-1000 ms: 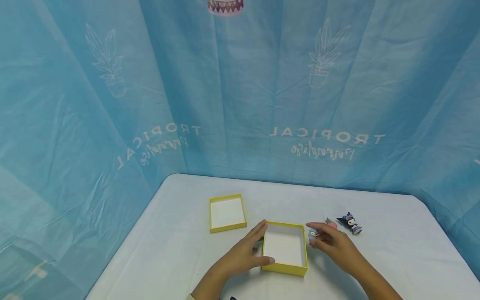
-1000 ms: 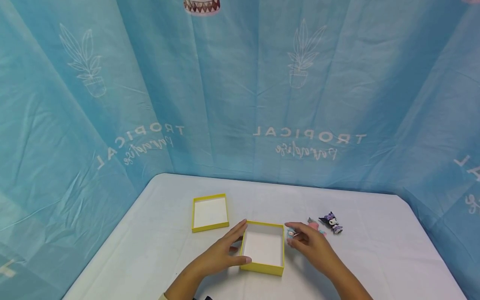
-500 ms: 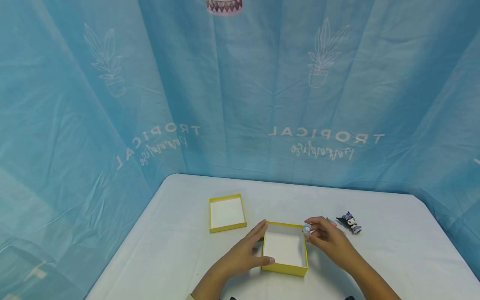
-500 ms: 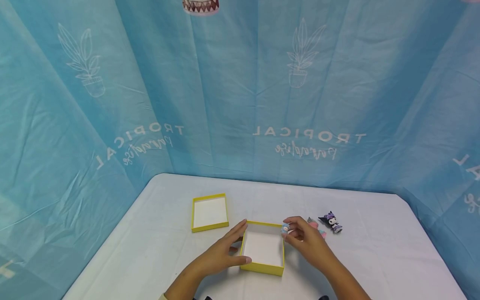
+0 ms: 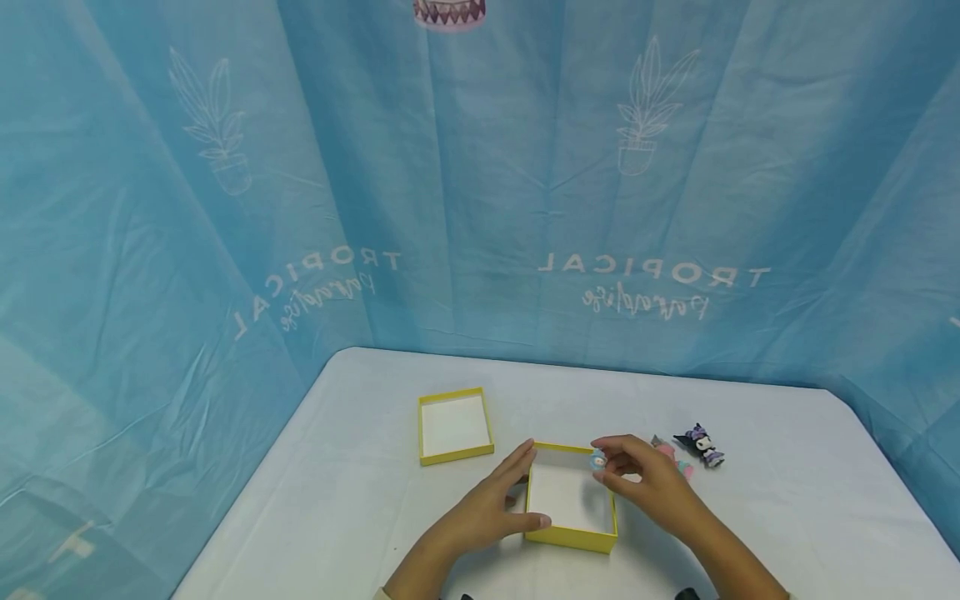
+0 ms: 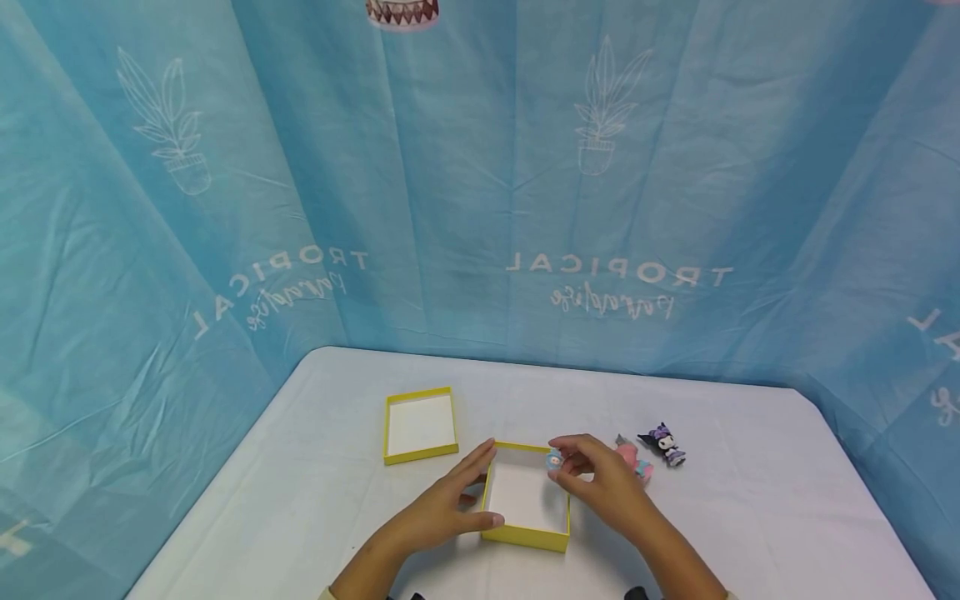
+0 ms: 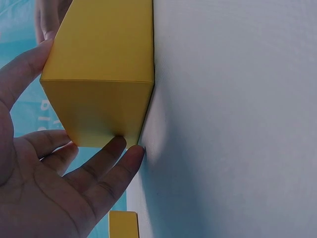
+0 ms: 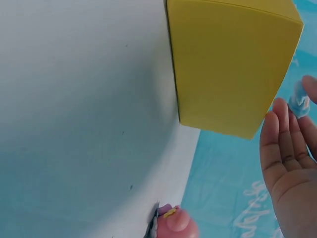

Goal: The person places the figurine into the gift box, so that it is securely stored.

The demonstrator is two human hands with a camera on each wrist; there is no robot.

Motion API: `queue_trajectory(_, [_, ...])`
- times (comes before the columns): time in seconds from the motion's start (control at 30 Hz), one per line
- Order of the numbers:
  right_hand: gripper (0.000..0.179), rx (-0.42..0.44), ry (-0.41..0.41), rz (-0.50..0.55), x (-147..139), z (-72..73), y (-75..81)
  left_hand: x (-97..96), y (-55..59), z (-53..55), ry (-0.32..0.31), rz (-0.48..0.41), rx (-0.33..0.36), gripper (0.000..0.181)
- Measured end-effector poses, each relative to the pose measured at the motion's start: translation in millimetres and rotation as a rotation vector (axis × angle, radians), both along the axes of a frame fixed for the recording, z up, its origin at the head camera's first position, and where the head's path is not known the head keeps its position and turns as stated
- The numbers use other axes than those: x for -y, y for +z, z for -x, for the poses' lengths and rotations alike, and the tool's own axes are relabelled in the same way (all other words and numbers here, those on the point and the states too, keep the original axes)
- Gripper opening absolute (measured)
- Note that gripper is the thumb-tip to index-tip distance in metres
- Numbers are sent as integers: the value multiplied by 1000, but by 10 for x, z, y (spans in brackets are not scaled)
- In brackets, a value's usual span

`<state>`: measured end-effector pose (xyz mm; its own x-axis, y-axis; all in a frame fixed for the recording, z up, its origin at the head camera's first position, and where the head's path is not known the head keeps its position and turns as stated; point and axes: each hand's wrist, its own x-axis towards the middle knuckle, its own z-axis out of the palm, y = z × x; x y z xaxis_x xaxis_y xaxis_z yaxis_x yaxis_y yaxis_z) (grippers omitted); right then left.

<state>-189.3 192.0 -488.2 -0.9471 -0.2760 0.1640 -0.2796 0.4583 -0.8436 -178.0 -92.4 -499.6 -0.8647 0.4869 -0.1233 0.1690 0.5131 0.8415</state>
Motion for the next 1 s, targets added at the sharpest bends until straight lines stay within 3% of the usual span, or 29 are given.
queue_trajectory(0.53, [30,-102,-21,-168,144,53,16,-1,-19,6,-18,-14,-5,96])
queue_trajectory(0.73, [30,-96,-22,-159,187,65,0,3,-27,14,-28,-19,-9,97])
queue_trajectory(1.0, [31,-89,60,-142,252,123,-39,2,-22,7,-24,-18,-8,97])
